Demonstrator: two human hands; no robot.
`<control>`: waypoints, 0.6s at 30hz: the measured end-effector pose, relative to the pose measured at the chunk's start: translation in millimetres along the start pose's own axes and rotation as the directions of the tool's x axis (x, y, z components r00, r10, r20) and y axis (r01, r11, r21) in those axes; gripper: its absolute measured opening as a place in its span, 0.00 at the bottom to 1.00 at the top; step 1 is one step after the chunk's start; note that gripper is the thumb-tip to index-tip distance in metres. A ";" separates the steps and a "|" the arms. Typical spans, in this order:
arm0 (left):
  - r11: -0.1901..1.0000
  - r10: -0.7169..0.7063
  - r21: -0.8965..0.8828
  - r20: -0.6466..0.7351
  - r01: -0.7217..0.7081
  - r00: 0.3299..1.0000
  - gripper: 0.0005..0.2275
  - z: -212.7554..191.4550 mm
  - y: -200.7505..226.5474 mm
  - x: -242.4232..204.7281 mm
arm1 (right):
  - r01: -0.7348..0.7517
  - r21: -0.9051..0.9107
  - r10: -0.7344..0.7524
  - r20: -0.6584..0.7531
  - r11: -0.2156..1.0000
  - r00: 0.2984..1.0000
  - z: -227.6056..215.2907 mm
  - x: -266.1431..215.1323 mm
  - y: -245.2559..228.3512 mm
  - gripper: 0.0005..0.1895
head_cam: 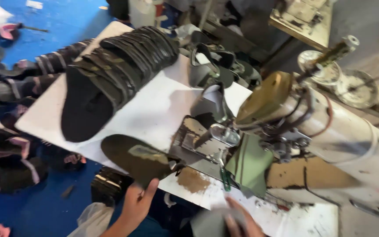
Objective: The person sews a grey fabric piece onto the sole of a black slipper using a sewing machine. They repeatedly pick up a slipper, align the fabric, guide it through the machine, and then place the finished slipper on a stack.
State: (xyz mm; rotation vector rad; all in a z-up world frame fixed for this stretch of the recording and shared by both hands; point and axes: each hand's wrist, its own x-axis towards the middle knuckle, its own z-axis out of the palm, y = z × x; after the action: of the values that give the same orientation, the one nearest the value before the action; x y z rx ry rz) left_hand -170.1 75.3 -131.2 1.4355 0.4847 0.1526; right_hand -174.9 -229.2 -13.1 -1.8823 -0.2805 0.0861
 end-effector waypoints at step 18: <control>0.877 -0.240 -0.355 0.258 0.323 0.936 0.15 14.3 30.4 -16.8 | -0.355 0.139 0.352 0.047 0.924 0.935 45.0 35.3 36.5 0.15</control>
State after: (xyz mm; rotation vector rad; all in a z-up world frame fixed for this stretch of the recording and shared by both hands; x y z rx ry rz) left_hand -173.7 60.2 -97.0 0.9580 0.4571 -0.1316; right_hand -144.2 -190.2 -59.4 -1.7682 0.0553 0.3635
